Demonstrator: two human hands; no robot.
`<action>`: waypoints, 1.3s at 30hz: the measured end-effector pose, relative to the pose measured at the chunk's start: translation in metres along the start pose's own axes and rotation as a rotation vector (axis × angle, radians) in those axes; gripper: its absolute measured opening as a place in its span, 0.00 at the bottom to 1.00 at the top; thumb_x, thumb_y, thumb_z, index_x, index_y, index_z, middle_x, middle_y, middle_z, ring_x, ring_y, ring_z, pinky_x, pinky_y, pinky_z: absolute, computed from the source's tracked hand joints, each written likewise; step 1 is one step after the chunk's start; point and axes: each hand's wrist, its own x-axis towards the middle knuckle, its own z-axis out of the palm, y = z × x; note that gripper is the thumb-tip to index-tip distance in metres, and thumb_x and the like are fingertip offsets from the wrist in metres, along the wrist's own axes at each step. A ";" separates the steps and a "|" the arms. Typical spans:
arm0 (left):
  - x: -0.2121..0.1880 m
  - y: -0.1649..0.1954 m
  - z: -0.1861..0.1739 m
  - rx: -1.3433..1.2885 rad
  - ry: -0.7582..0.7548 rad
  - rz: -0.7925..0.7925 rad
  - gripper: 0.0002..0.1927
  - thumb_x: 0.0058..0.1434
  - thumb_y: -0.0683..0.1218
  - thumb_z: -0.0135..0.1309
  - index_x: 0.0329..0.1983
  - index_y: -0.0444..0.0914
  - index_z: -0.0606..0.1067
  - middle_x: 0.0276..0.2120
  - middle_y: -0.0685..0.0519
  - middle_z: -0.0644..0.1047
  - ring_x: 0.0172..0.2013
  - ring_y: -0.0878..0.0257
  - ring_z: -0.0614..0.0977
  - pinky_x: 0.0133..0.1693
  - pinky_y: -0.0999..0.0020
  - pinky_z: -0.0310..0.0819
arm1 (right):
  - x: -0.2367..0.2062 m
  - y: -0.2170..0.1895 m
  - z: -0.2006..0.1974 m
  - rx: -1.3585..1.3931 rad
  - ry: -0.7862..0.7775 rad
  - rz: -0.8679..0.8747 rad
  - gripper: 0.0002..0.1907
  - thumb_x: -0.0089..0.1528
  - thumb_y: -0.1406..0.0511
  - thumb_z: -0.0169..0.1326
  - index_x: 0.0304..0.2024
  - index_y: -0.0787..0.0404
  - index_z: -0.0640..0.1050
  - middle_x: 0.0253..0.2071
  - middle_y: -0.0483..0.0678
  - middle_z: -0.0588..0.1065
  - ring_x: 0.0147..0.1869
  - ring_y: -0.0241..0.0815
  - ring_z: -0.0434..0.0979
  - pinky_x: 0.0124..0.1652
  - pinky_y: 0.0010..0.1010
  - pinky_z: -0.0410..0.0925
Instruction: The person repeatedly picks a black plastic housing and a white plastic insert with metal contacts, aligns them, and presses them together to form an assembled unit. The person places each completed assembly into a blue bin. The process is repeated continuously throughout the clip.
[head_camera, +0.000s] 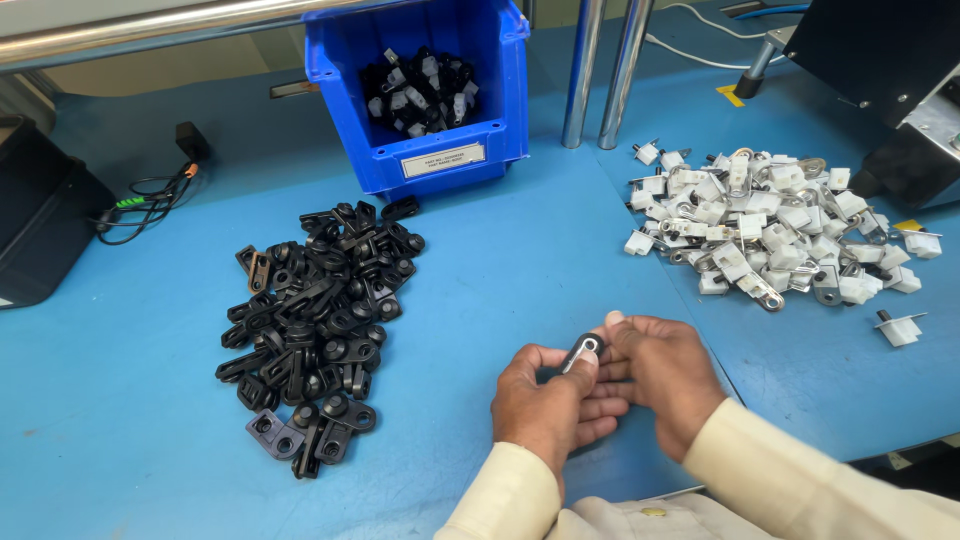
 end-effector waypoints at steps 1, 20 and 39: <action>0.001 0.001 -0.003 -0.018 -0.010 -0.029 0.11 0.64 0.47 0.55 0.44 0.36 0.71 0.36 0.43 0.84 0.34 0.55 0.88 0.38 0.62 0.85 | 0.000 0.000 -0.001 -0.011 -0.047 0.008 0.16 0.67 0.61 0.51 0.38 0.69 0.78 0.32 0.54 0.79 0.34 0.45 0.80 0.36 0.36 0.75; 0.020 0.017 -0.053 0.198 -0.231 0.291 0.20 0.59 0.42 0.61 0.54 0.37 0.70 0.33 0.48 0.83 0.32 0.62 0.87 0.31 0.72 0.84 | 0.011 -0.009 0.006 -0.193 -0.186 -0.193 0.16 0.60 0.70 0.57 0.50 0.66 0.80 0.34 0.53 0.83 0.35 0.41 0.83 0.37 0.33 0.76; 0.000 0.032 -0.101 0.633 0.051 0.522 0.09 0.58 0.41 0.62 0.41 0.34 0.79 0.21 0.50 0.82 0.20 0.65 0.85 0.23 0.72 0.77 | 0.005 -0.003 0.051 -0.117 -0.278 0.033 0.16 0.60 0.68 0.58 0.50 0.65 0.78 0.33 0.50 0.80 0.34 0.37 0.80 0.37 0.29 0.74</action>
